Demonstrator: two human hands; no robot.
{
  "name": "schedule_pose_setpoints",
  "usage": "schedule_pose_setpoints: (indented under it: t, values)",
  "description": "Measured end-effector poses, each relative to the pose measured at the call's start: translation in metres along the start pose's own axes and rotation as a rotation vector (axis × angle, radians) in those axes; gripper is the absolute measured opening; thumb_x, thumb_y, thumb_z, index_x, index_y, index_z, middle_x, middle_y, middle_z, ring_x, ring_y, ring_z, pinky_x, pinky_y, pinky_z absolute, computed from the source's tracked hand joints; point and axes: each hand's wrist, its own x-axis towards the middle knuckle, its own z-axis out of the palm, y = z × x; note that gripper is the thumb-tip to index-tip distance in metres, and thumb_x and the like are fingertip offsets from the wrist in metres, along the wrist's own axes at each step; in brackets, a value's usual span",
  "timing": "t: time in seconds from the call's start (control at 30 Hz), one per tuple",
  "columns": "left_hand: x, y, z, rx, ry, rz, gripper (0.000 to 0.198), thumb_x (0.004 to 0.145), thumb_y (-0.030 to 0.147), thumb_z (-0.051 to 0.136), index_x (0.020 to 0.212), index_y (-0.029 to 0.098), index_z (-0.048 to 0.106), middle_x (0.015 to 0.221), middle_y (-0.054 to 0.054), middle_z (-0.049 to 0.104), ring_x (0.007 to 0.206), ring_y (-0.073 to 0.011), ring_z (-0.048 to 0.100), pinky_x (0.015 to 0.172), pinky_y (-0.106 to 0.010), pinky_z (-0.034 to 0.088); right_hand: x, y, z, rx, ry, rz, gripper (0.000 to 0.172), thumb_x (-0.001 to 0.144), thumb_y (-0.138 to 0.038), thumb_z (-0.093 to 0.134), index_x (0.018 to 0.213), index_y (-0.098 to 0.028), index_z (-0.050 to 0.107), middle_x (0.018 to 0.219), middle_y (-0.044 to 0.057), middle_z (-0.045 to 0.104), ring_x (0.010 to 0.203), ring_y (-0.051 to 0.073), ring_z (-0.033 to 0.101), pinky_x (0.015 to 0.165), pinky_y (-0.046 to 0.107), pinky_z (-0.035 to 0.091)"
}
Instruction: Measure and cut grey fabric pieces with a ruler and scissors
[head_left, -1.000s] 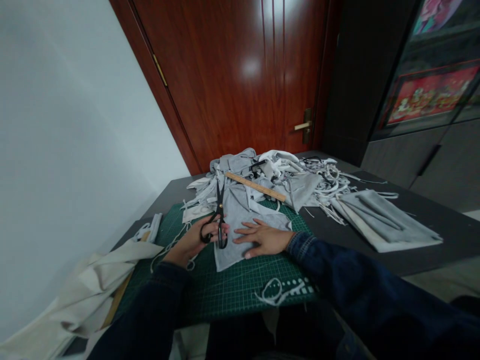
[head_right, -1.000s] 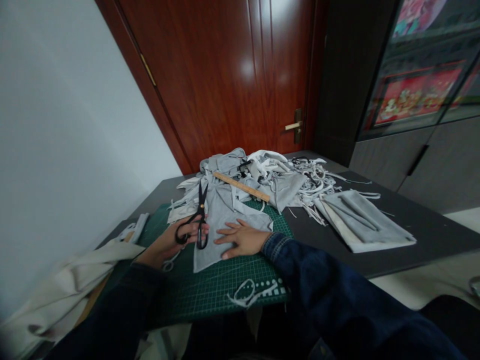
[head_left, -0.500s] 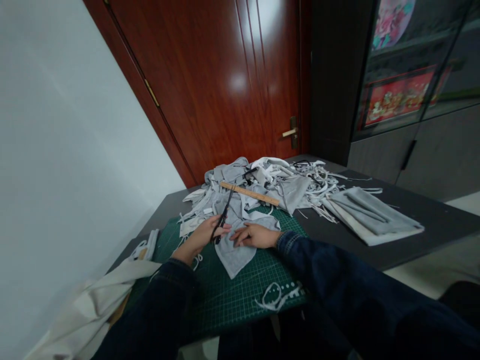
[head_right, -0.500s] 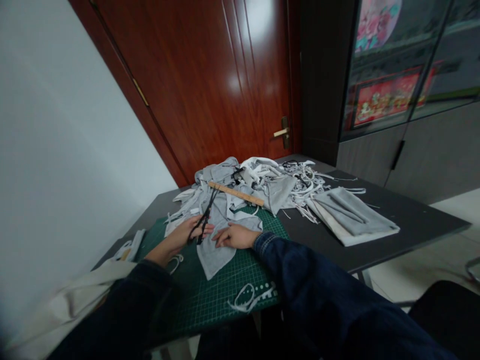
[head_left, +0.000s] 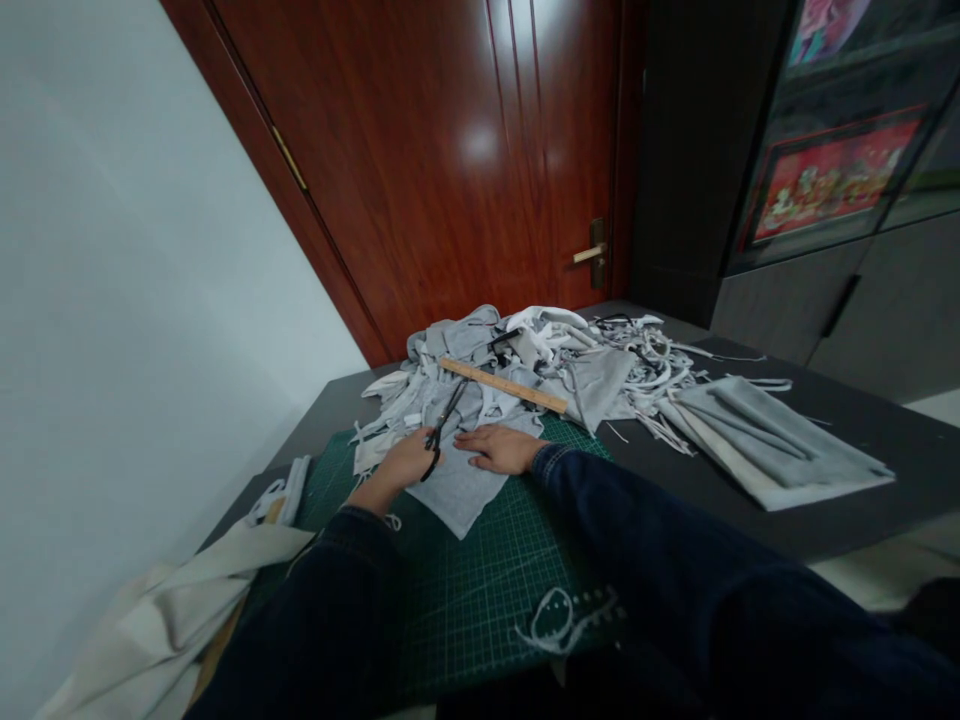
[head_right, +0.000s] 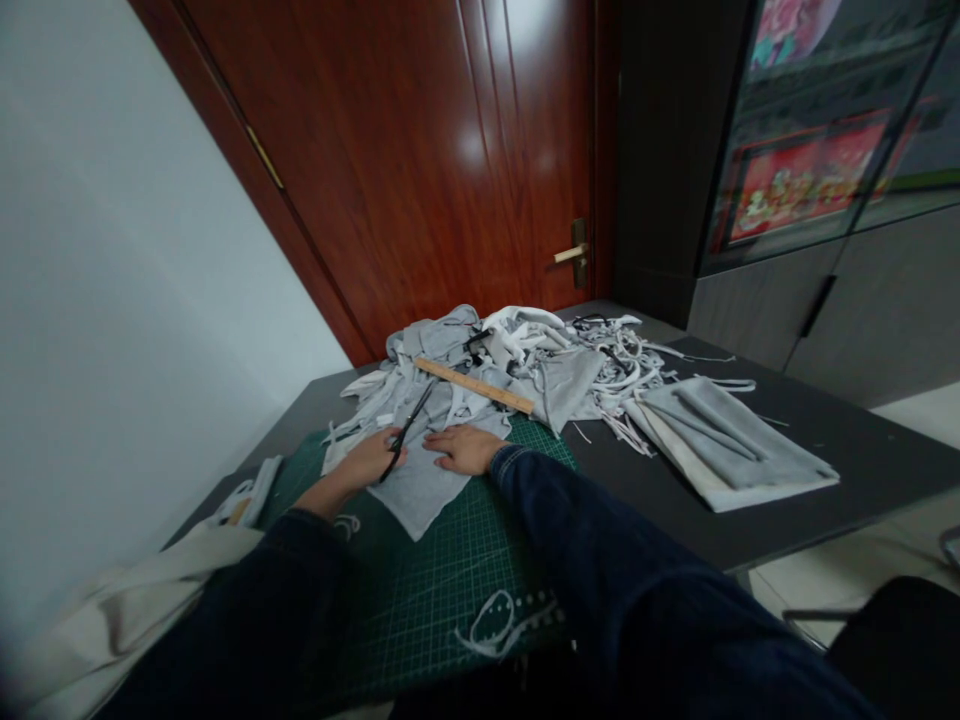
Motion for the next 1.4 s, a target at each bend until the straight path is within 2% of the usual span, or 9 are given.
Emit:
schedule_pose_setpoints:
  t: [0.13,0.33,0.5,0.67,0.93,1.07,1.2,1.3,1.4]
  values:
    - [-0.012,-0.013,-0.013,-0.094,0.019,-0.052,0.038,0.065,0.029,0.071,0.101,0.019,0.071,0.097,-0.011,0.078,0.095,-0.0333,0.072,0.083,-0.037,0.052,0.013,0.001,-0.01,-0.013,-0.013,-0.05,0.049,0.1,-0.022,0.06,0.148,-0.019,0.058,0.156,0.012,0.055,0.134,0.026,0.061,0.116,0.041,0.043]
    - [-0.015,0.003,-0.009,-0.405,-0.127,0.04,0.065,0.073,0.049,0.071,0.13,0.018,0.06,0.112,-0.015,0.077,0.1,-0.0312,0.074,0.084,-0.039,0.057,-0.023,-0.038,-0.002,-0.059,0.107,0.113,0.042,0.102,-0.021,0.053,0.143,-0.014,0.061,0.138,0.019,0.067,0.133,0.031,0.06,0.112,0.044,0.045]
    - [0.012,0.023,0.01,-0.5,-0.199,0.097,0.069,0.069,0.043,0.073,0.132,0.015,0.062,0.114,-0.015,0.077,0.108,-0.0317,0.073,0.088,-0.038,0.057,-0.048,-0.064,0.015,-0.05,0.02,0.327,0.074,0.103,-0.061,0.049,0.162,-0.017,0.039,0.17,0.021,0.029,0.157,0.05,0.018,0.122,0.074,0.012]
    - [0.039,0.012,0.005,-0.412,-0.013,0.052,0.064,0.06,0.026,0.07,0.123,0.017,0.068,0.114,-0.012,0.077,0.116,-0.0333,0.067,0.095,-0.038,0.053,-0.039,-0.05,0.005,0.002,-0.102,0.319,0.081,0.101,-0.071,0.044,0.166,-0.024,0.03,0.174,0.014,0.016,0.158,0.05,0.003,0.121,0.077,0.0]
    - [0.025,-0.001,-0.025,-0.397,0.114,-0.069,0.05,0.061,0.033,0.07,0.108,0.017,0.069,0.105,-0.01,0.077,0.104,-0.0309,0.069,0.085,-0.036,0.055,-0.015,-0.012,-0.011,0.007,-0.142,0.131,0.082,0.099,-0.066,0.056,0.166,-0.027,0.029,0.173,0.013,0.025,0.157,0.048,0.017,0.122,0.074,0.011]
    - [-0.017,0.011,-0.035,-0.504,-0.039,-0.121,0.062,0.061,0.041,0.08,0.116,0.017,0.065,0.101,-0.011,0.078,0.091,-0.0302,0.074,0.072,-0.037,0.058,-0.032,-0.016,-0.012,0.066,0.043,0.056,0.065,0.104,-0.044,0.057,0.161,-0.018,0.04,0.165,0.019,0.041,0.154,0.036,0.034,0.126,0.058,0.024]
    - [-0.076,0.021,-0.043,-0.825,-0.423,-0.188,0.052,0.073,0.044,0.083,0.113,0.017,0.065,0.096,-0.012,0.078,0.084,-0.0277,0.075,0.072,-0.037,0.06,-0.051,-0.019,-0.013,0.184,0.124,-0.043,0.047,0.101,-0.017,0.057,0.148,-0.016,0.058,0.152,0.016,0.058,0.146,0.025,0.05,0.122,0.042,0.037]
    - [-0.112,0.019,-0.048,-0.905,-0.649,-0.318,0.045,0.083,0.051,0.075,0.107,0.014,0.069,0.089,-0.014,0.078,0.075,-0.0259,0.075,0.066,-0.034,0.059,-0.061,-0.024,-0.016,0.234,0.135,-0.105,0.036,0.097,-0.009,0.06,0.131,-0.016,0.07,0.138,0.013,0.068,0.131,0.023,0.062,0.113,0.037,0.047]
    - [-0.133,0.011,-0.052,-0.928,-0.739,-0.385,0.047,0.079,0.041,0.08,0.117,0.015,0.07,0.087,-0.012,0.079,0.073,-0.0255,0.075,0.064,-0.033,0.059,-0.066,-0.037,-0.017,0.228,0.14,-0.128,0.018,0.094,-0.015,0.071,0.111,-0.016,0.076,0.117,0.01,0.075,0.113,0.023,0.069,0.103,0.035,0.052]
